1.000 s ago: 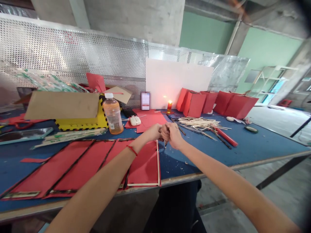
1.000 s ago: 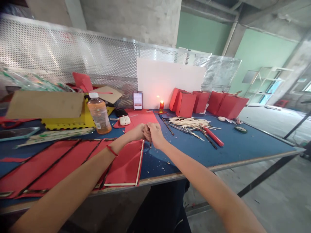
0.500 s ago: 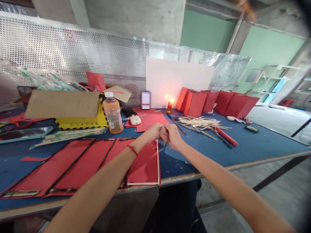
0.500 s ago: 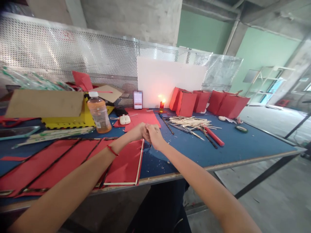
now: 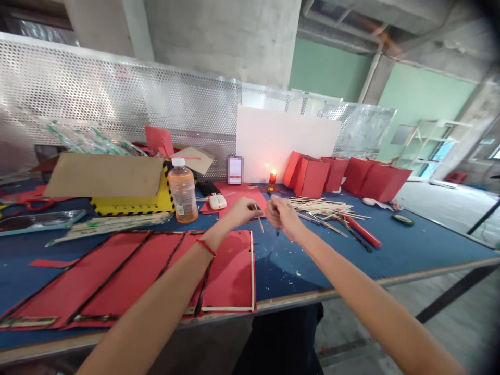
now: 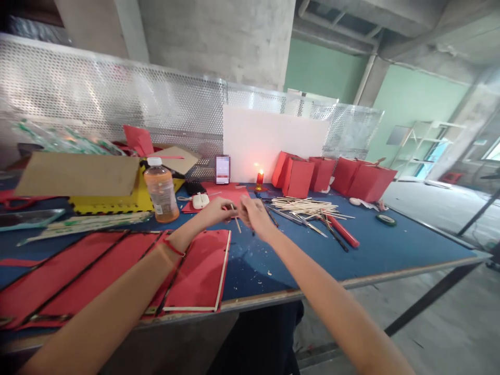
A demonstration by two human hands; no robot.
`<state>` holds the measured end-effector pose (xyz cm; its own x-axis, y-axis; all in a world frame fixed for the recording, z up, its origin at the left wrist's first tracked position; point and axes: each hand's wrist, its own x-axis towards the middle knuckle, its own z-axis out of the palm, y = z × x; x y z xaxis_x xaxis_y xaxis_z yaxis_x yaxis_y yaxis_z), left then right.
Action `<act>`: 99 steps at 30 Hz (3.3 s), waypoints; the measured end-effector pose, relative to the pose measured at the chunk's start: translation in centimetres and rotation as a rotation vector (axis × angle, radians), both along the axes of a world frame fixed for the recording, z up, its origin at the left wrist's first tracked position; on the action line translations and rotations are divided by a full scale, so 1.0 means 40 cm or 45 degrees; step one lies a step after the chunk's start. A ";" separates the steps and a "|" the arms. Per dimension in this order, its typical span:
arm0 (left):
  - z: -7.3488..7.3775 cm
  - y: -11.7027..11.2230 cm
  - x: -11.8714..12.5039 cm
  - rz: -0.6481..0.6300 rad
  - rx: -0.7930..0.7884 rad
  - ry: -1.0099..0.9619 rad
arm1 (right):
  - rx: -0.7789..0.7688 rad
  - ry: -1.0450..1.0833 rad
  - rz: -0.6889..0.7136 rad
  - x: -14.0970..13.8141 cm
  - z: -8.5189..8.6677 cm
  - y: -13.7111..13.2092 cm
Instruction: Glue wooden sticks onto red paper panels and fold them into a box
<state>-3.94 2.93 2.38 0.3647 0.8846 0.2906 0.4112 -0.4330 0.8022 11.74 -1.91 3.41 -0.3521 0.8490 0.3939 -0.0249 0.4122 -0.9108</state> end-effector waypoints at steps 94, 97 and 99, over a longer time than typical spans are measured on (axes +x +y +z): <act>-0.044 -0.061 -0.145 -0.140 0.043 0.278 | 0.410 -1.095 0.117 -0.022 -0.077 0.106; -0.046 -0.059 -0.145 -0.134 0.021 0.266 | 0.433 -1.113 0.066 -0.014 -0.052 0.093; -0.050 -0.058 -0.149 -0.135 0.029 0.281 | 0.486 -1.151 -0.052 0.001 -0.026 0.075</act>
